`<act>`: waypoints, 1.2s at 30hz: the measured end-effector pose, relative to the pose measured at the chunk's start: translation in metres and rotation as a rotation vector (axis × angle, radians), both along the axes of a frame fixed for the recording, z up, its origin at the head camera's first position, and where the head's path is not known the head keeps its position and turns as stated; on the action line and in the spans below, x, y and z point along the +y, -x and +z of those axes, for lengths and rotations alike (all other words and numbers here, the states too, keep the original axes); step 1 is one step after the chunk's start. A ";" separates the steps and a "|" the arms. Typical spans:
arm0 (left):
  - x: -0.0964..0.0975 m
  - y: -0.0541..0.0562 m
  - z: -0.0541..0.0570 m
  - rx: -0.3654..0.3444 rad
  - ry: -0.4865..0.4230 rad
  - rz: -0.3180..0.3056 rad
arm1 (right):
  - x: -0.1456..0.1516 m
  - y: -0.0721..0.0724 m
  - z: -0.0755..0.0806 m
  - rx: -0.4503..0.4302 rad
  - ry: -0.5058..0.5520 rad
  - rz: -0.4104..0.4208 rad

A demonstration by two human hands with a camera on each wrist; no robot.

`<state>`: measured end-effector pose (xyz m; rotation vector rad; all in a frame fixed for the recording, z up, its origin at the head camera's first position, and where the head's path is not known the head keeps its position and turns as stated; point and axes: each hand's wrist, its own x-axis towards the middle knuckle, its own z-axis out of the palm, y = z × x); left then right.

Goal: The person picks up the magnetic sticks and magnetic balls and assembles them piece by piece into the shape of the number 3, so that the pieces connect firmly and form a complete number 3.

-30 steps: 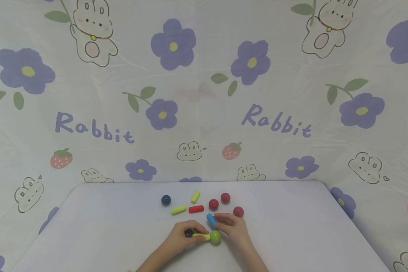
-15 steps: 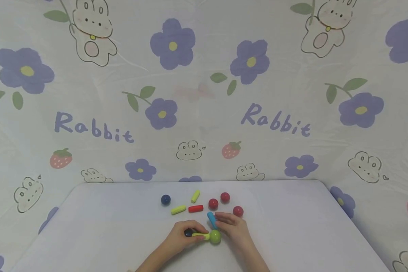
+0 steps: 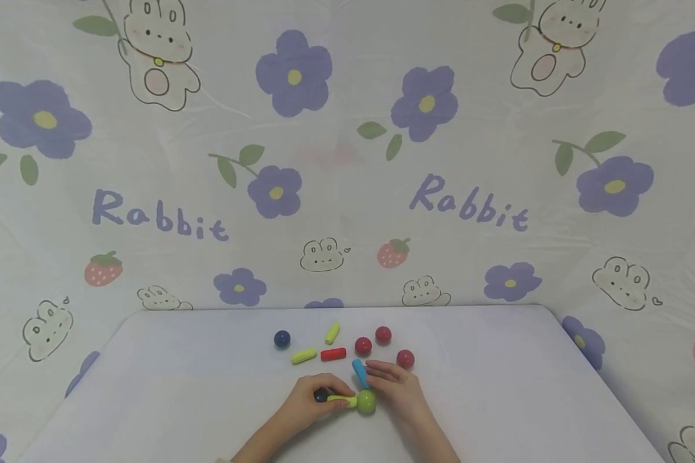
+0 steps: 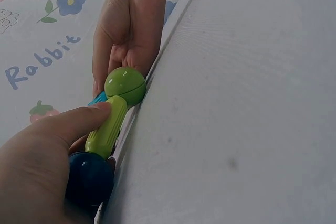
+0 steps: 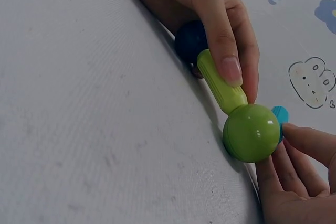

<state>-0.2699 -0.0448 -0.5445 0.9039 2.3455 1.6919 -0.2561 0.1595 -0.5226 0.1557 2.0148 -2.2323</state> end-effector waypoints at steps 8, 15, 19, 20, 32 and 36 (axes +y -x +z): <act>-0.001 0.001 -0.001 0.003 -0.004 -0.003 | -0.002 0.002 -0.004 -0.015 0.056 -0.036; -0.001 0.001 -0.001 0.004 -0.011 -0.012 | -0.004 0.003 -0.007 -0.014 0.078 -0.038; -0.001 0.001 -0.001 0.008 -0.013 -0.015 | -0.004 0.003 -0.007 -0.016 0.083 -0.032; -0.001 0.001 -0.001 0.008 -0.014 -0.015 | -0.004 0.003 -0.007 -0.017 0.084 -0.027; -0.001 0.001 0.000 -0.003 -0.009 -0.007 | -0.003 -0.001 -0.007 -0.009 0.083 0.040; -0.001 0.001 0.000 0.002 -0.011 -0.011 | -0.003 -0.002 -0.006 -0.003 0.080 0.036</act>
